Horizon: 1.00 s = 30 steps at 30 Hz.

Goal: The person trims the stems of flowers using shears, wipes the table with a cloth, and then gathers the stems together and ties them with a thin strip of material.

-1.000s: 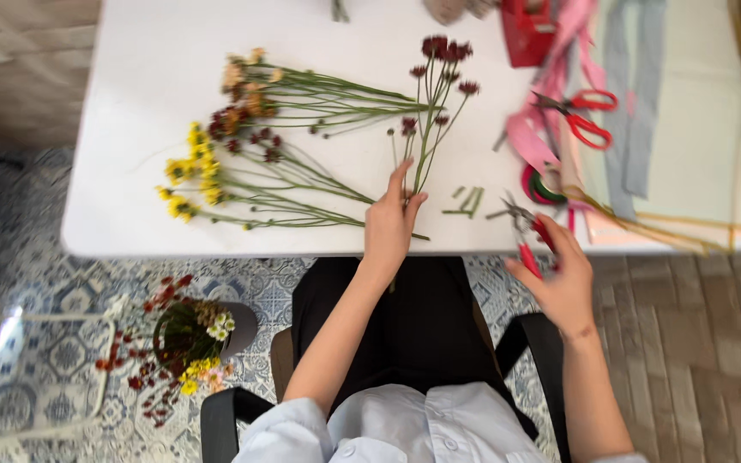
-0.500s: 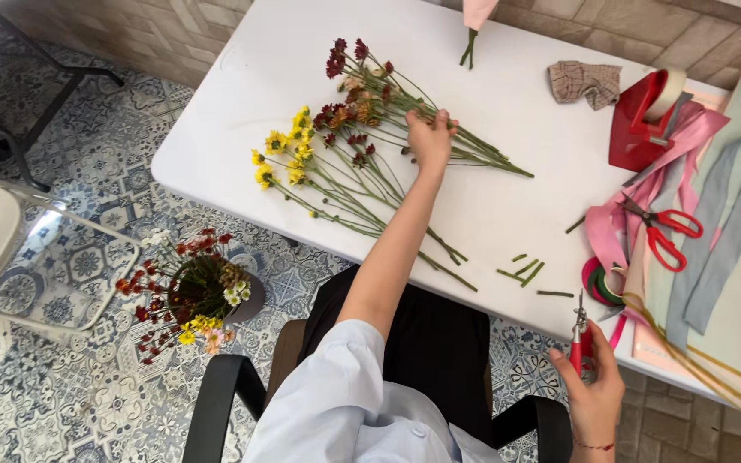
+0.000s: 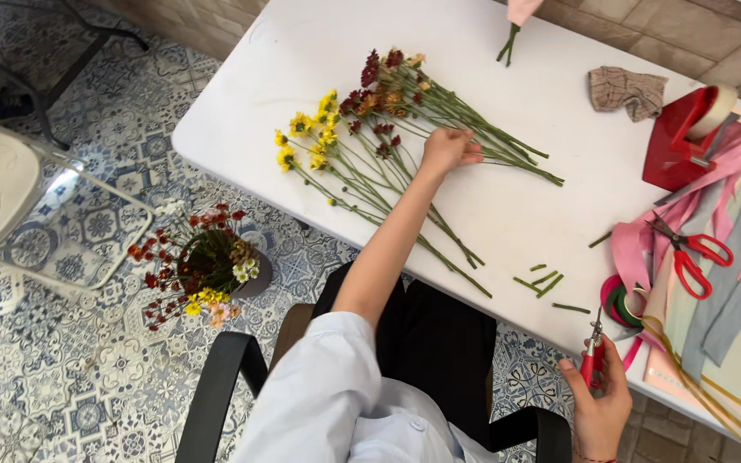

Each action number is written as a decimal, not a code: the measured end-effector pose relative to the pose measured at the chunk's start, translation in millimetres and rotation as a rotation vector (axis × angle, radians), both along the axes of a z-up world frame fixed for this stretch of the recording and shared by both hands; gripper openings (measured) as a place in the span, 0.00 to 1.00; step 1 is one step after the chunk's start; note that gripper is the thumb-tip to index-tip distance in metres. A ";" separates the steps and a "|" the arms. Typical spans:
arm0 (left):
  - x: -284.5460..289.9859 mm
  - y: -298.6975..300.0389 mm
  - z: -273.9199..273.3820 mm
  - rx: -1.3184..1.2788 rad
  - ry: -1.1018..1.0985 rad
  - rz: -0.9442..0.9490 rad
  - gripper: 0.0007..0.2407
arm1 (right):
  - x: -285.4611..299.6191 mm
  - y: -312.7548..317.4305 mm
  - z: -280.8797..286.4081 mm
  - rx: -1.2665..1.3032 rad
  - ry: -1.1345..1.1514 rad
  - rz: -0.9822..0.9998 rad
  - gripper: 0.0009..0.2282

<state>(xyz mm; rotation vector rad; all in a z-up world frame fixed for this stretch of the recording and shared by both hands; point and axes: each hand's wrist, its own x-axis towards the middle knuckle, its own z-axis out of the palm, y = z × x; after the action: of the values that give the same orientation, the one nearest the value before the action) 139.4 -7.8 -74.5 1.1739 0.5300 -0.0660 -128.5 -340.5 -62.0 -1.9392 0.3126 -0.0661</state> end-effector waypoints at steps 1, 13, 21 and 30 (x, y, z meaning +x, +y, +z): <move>-31.8 1.4 17.8 0.002 0.000 0.004 0.14 | -0.3 2.3 1.2 0.002 0.000 0.004 0.30; -201.7 48.6 -7.6 1.146 0.355 -0.183 0.32 | -5.3 25.9 -24.1 0.147 -0.048 0.145 0.29; -189.5 43.1 -6.3 1.093 0.401 -0.044 0.26 | -26.4 44.0 -4.2 0.086 0.035 0.204 0.31; -205.8 40.1 -27.2 -0.003 0.003 0.348 0.10 | -31.8 56.5 -6.1 0.031 -0.027 0.328 0.30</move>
<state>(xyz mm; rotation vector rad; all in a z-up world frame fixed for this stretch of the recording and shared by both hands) -66.4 32.3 -101.7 1.0645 0.7292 0.2298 -160.3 -283.9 -68.1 -1.9329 -0.0250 0.1269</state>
